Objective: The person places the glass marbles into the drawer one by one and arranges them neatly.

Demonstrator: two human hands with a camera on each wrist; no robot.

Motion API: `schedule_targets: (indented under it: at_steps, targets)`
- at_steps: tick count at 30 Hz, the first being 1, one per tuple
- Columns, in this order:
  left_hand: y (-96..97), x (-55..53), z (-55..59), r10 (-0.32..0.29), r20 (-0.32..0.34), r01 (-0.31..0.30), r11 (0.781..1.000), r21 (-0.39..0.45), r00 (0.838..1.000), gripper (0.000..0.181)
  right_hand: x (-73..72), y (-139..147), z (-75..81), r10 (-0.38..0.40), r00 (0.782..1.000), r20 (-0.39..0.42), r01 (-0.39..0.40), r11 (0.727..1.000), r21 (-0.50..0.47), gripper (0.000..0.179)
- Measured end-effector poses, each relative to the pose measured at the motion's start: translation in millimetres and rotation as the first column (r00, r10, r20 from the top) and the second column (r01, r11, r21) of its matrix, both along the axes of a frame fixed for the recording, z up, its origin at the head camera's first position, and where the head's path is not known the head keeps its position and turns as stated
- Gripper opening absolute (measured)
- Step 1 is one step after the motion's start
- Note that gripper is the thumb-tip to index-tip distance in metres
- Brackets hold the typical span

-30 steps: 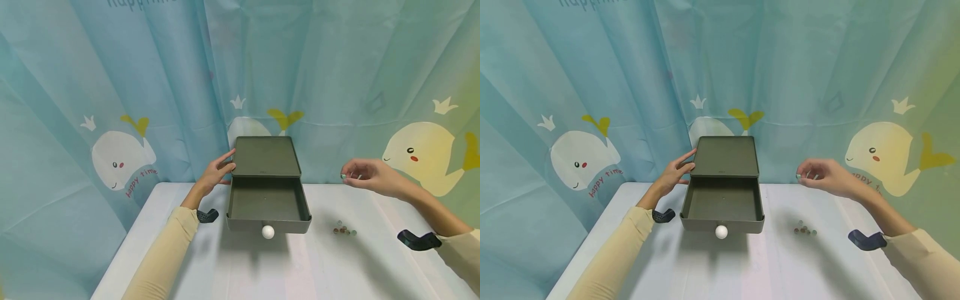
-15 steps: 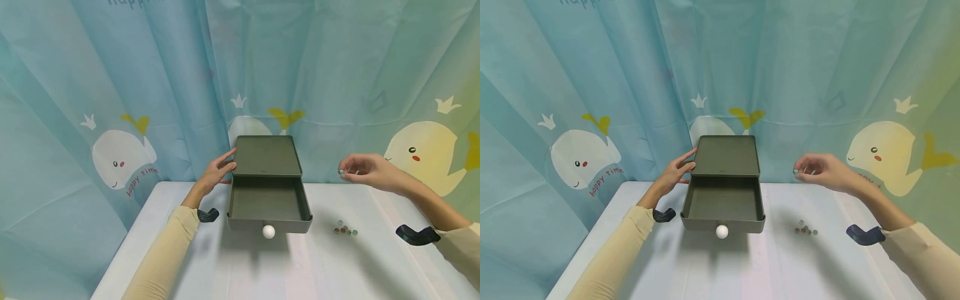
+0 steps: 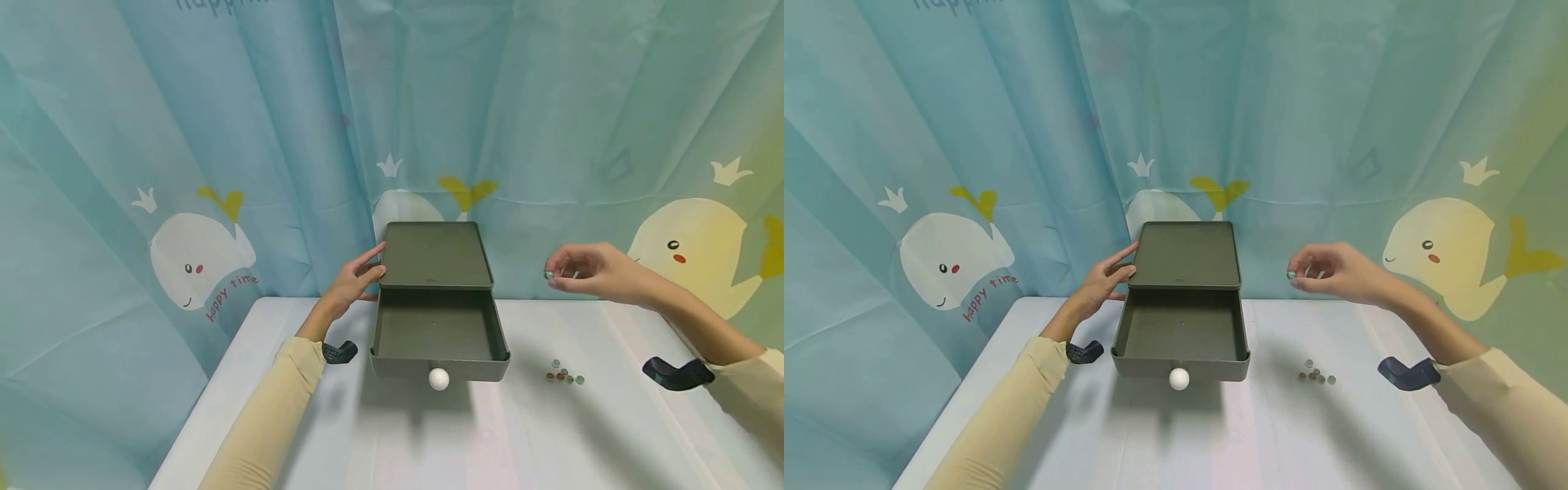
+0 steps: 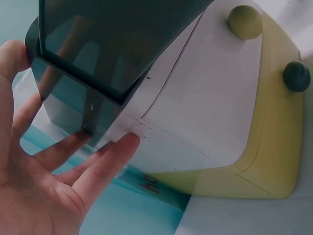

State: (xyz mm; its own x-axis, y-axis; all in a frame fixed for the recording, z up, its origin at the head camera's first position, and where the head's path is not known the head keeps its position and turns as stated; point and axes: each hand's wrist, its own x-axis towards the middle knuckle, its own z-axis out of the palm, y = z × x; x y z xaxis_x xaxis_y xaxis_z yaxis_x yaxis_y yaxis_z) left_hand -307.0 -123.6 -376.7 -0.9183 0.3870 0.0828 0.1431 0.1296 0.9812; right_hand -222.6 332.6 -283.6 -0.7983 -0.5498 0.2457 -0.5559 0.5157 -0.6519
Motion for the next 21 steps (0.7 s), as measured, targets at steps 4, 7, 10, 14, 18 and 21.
schedule_targets:
  at_steps: [4, 7, 10, 14, 18, 21]
  targets:
    - [-0.5, 0.8, -0.2, 0.000, 0.000, 0.000, 1.000, 0.000, 1.000, 0.061, -2.5, -7, 6.7, 0.002, 1.000, -0.022, -0.002, 0.999, 0.035, 0.017]
    - [-0.5, 1.1, -0.3, 0.000, 0.002, 0.000, 1.000, -0.001, 1.000, 0.061, -3.9, -13, 13.3, 0.002, 1.000, -0.012, -0.001, 0.998, 0.060, 0.014]
    - [-0.5, 1.0, -0.3, 0.003, -0.001, -0.003, 1.000, -0.002, 1.000, 0.061, -5.6, -21, 20.7, 0.013, 1.000, 0.008, -0.014, 0.997, 0.070, 0.012]
    - [0.0, 1.1, 0.3, 0.004, -0.005, -0.004, 1.000, -0.005, 1.000, 0.061, -8.7, -31, 29.0, 0.039, 0.999, 0.014, -0.040, 0.995, 0.093, 0.011]
    - [0.2, 0.3, -0.7, 0.004, -0.001, -0.004, 1.000, -0.004, 1.000, 0.061, -11.8, -41, 34.9, 0.071, 0.997, 0.018, -0.073, 0.991, 0.113, 0.010]
    - [-0.6, 0.1, -1.6, 0.005, 0.001, -0.005, 1.000, 0.000, 1.000, 0.061, -13.5, -51, 39.0, 0.092, 0.995, 0.036, -0.095, 0.988, 0.121, 0.009]
